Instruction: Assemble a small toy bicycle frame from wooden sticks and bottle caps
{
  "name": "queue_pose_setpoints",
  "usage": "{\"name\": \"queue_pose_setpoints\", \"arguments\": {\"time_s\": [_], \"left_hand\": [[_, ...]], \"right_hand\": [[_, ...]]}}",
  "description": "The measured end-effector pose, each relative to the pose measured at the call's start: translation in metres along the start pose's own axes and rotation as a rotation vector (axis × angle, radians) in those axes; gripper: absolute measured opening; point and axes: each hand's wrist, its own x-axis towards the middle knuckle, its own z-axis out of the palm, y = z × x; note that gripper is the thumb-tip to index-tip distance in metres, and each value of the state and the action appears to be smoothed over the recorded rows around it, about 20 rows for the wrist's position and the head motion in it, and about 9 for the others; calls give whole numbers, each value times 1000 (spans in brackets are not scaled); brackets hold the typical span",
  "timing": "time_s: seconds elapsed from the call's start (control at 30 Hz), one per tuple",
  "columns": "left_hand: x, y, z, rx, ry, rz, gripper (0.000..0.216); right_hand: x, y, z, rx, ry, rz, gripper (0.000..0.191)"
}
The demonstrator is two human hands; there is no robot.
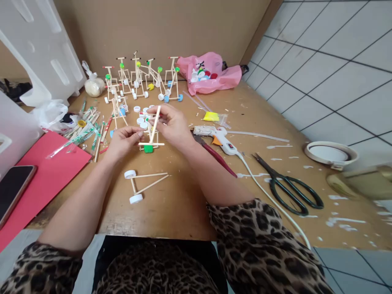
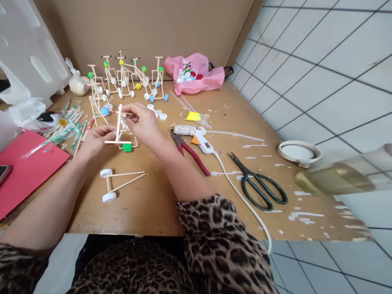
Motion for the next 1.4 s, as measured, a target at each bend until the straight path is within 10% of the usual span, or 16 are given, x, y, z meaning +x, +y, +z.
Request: {"name": "queue_pose_setpoints", "arguments": {"time_s": [0.43,0.73,1.4], "left_hand": [[-1,-4,3,-10,-33,-21,28],[-4,0,4,-50,-37,-45,31],[-6,-4,6,-57,-23,-72,9]], "right_hand": [[-1,-3,-5,394,132,251,49],[3,-5,-7,708,102,446,27],[-8,9,5,403,166,475,35]]}}
